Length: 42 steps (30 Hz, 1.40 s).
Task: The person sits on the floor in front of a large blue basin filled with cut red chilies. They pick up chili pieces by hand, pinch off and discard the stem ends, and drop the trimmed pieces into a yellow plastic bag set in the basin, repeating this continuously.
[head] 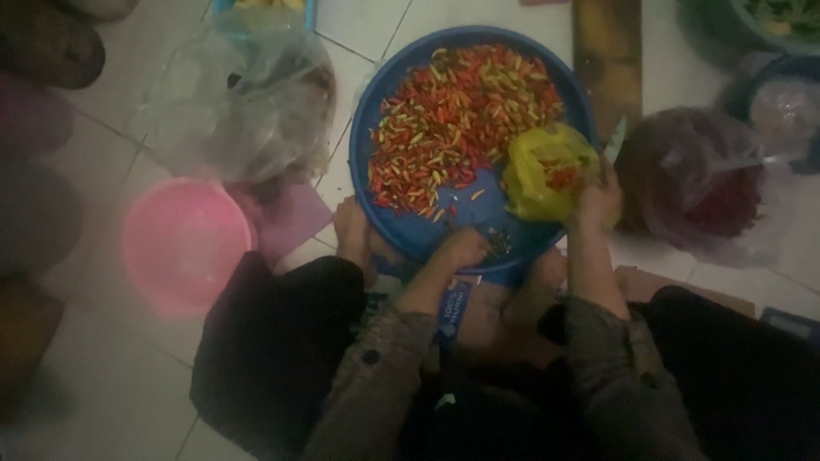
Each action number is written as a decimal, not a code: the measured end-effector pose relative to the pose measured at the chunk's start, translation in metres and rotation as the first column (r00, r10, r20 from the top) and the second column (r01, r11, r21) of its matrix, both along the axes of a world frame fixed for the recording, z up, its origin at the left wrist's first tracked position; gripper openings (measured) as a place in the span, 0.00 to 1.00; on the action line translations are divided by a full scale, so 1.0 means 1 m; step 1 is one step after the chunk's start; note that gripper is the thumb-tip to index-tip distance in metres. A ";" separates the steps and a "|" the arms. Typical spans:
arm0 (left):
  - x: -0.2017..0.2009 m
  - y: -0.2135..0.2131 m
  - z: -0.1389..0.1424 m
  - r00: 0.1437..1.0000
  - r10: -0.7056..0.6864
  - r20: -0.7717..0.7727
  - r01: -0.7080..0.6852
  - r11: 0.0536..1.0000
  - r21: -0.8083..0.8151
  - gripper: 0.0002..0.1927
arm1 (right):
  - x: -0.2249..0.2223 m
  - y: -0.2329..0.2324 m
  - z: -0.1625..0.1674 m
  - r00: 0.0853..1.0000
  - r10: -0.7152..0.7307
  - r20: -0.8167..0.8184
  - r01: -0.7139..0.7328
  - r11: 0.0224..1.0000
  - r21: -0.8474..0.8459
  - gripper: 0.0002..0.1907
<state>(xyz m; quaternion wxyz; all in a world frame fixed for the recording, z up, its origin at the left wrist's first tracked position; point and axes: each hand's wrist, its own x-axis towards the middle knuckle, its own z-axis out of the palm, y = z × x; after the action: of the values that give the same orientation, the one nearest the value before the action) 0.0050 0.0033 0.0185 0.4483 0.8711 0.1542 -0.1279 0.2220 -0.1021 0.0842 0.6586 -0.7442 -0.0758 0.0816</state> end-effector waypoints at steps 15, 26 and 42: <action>-0.014 0.057 -0.008 0.987 0.091 0.136 -0.155 0.776 0.612 0.10 | -0.119 0.033 -0.006 0.897 0.436 0.069 -0.397 0.865 -0.307 0.14; -0.002 0.052 -0.011 0.869 0.158 0.469 -0.326 0.895 0.303 0.08 | -0.130 0.040 -0.009 0.879 0.324 -0.349 -0.361 0.932 -0.044 0.18; 0.011 0.058 0.010 0.857 0.400 -0.325 -0.428 0.200 -0.882 0.28 | -0.090 0.029 0.038 0.648 0.395 -0.651 -0.115 0.895 0.430 0.13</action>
<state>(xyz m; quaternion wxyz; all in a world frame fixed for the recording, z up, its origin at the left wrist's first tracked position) 0.0158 0.0617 0.0280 0.8789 0.3749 0.2843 -0.0783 0.1324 -0.0731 0.1227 0.7371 -0.5021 0.0709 0.4468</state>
